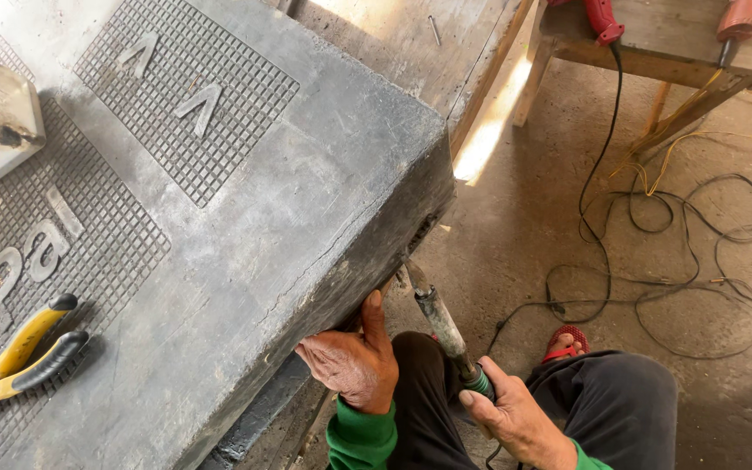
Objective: The person repairs the corner of a large black plastic bin by using a soldering iron to melt and fuse plastic material onto a crack, then smooths the area with the tool tip.
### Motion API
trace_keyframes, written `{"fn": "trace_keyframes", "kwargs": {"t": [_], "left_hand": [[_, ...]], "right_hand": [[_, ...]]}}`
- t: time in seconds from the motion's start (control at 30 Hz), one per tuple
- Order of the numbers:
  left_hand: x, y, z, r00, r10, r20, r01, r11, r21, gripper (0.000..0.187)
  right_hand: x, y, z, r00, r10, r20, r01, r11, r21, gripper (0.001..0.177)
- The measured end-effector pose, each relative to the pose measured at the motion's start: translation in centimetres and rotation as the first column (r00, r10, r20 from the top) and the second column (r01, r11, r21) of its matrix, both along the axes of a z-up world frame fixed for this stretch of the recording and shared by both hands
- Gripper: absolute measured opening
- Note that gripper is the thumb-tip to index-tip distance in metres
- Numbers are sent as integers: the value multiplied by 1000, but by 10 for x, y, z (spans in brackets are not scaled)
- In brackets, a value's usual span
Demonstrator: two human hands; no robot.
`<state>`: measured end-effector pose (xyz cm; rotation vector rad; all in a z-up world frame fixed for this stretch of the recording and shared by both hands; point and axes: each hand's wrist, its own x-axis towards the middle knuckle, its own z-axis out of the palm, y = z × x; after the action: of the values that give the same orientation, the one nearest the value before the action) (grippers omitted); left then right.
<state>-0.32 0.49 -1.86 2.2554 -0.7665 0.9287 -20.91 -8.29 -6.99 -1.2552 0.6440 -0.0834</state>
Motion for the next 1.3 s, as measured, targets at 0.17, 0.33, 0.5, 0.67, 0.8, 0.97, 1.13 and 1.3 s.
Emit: {"fn": "trace_keyframes", "kwargs": {"t": [0.17,0.33,0.5,0.67,0.8,0.97,1.13,1.3], "left_hand": [[0,-4,22,983,-58,-172,46,996,-76,77],[-1,-3,15,960,-20,-278,5,998,-56,62],[1,-9,14,957,0,-291,-25,996,-80,81],[0,-17,23,989,3,-150,-20,993,-115,93],[1,-14,11,966,38,-258,-61,995,-82,75],[4,-14,2,953,132,-272,-147,988,-36,99],[2,-17,6,980,119,-159,-126,991,-39,98],[3,-17,8,958,119,-263,-130,991,-28,97]], "right_hand": [[2,-10,2,994,75,-75,-84,988,-133,33],[7,-24,6,976,137,-167,-171,962,-214,38],[11,-35,4,946,199,-257,-262,936,-236,37],[13,-48,-6,945,244,-220,-299,915,-271,37],[18,-56,-15,924,274,-268,-344,901,-265,41],[26,-71,-24,935,287,-208,-347,862,-370,39],[31,-82,-47,946,292,-142,-324,822,-468,38],[41,-87,-64,941,321,-107,-335,843,-420,38]]}}
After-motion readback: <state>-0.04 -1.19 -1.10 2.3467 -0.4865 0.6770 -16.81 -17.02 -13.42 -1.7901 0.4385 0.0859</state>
